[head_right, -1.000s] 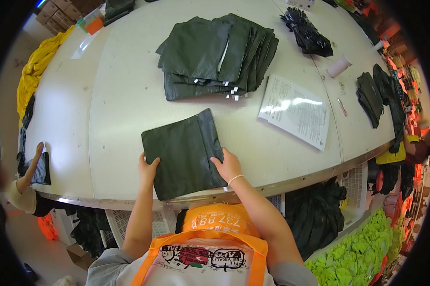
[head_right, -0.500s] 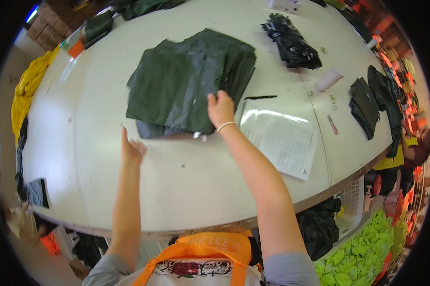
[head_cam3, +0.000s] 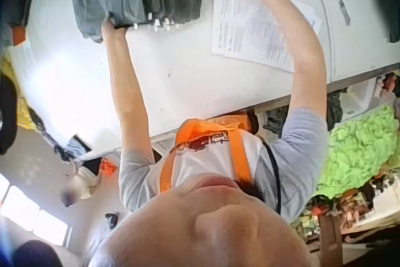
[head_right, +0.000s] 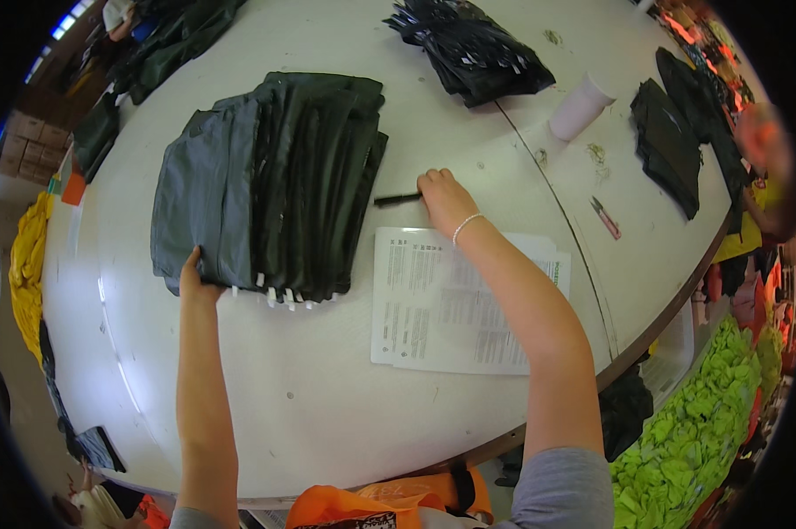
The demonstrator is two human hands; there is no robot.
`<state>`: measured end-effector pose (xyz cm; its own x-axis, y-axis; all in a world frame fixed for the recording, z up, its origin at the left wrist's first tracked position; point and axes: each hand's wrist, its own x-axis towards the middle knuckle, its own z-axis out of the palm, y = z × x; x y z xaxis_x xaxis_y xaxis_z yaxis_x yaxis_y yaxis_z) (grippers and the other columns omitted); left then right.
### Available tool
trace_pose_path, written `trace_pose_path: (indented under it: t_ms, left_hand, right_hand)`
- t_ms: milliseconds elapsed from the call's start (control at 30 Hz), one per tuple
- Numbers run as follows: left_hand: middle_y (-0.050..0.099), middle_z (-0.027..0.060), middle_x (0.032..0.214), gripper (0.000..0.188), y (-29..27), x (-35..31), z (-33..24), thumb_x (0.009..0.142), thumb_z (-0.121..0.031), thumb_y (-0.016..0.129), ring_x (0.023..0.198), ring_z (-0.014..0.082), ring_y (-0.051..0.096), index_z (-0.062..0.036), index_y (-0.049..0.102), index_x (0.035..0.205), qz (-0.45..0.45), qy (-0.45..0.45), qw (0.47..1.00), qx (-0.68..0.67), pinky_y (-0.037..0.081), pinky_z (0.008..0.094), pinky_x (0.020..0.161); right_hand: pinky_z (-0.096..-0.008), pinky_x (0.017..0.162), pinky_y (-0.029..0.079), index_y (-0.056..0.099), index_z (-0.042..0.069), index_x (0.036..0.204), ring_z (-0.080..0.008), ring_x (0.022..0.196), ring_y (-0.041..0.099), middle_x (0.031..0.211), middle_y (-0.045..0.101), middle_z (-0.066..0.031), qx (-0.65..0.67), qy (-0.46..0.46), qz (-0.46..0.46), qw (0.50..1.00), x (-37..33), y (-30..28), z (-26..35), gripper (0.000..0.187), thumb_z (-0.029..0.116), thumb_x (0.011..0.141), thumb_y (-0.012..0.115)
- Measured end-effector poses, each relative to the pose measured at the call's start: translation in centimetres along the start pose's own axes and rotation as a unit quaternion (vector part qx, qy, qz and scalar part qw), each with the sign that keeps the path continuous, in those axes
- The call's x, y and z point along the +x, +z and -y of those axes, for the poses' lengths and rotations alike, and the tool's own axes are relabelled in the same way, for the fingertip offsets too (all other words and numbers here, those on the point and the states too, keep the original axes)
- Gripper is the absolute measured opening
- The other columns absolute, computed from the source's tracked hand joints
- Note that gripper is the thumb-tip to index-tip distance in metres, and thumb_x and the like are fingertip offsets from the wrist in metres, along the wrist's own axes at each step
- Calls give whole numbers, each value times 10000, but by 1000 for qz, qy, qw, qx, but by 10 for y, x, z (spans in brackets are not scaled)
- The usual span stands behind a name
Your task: The person folds green pouches, places a paper insert inside each, and stacks them. Then the person writes on the white tags of a stack of green pouches using a black marker.
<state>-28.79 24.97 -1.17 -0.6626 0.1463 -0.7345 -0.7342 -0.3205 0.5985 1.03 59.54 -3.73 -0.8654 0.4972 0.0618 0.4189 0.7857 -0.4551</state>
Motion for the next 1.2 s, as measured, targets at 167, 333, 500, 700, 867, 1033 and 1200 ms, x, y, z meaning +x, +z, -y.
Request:
trace_pose_path:
  t_ms: [167,333,500,700,867,1033,1200]
  left_hand:
    - [359,157,1470,748,26,38,-28,820,-281,733,1304,338,409,-36,351,1415,24,-7,998,59,320,521,1086]
    - [287,140,1507,809,-10,-1,15,837,-456,663,1416,264,226,-25,331,1435,-117,169,976,66,142,422,1151]
    - [576,128,1250,493,-37,-126,173,977,-354,500,1206,258,531,-1,476,1320,148,16,961,232,384,385,1043]
    - [627,106,1085,438,33,-161,220,919,-329,582,1012,172,558,28,594,1172,232,-48,864,445,413,290,879]
    - [661,111,913,452,36,-138,216,875,-341,645,804,197,597,90,646,1012,200,-24,842,500,457,313,736]
    - [668,164,1007,480,53,-146,216,840,-345,684,883,225,634,83,622,1048,217,-79,822,520,478,322,808]
    - [658,217,978,630,59,-163,227,744,-373,747,889,275,656,133,567,1075,162,89,719,670,520,367,774]
  right_hand:
    - [-412,835,476,587,11,969,-353,954,584,1009,603,-180,26,59,-33,997,-19,-45,-17,167,98,830,622]
    - [-423,661,493,644,-4,794,-367,698,623,738,634,-209,-38,304,-53,951,-127,-122,-95,295,287,788,691]
    - [-346,622,477,683,-5,759,-184,640,622,707,679,-98,153,466,54,870,-283,-115,-121,365,356,804,716]
    - [-277,596,443,642,-21,799,-124,617,542,724,618,-26,256,422,-7,870,-254,-84,-65,307,266,793,752]
    - [-286,496,401,626,-23,839,-123,561,513,720,607,-61,343,461,33,818,-235,-96,-64,331,272,780,764]
    - [-266,417,293,621,-8,830,-99,479,423,667,559,-40,380,478,61,790,-240,-91,-80,356,299,755,785]
    - [-266,418,290,629,-10,839,-94,478,418,665,559,-39,382,471,77,791,-239,-98,-83,383,325,747,792]
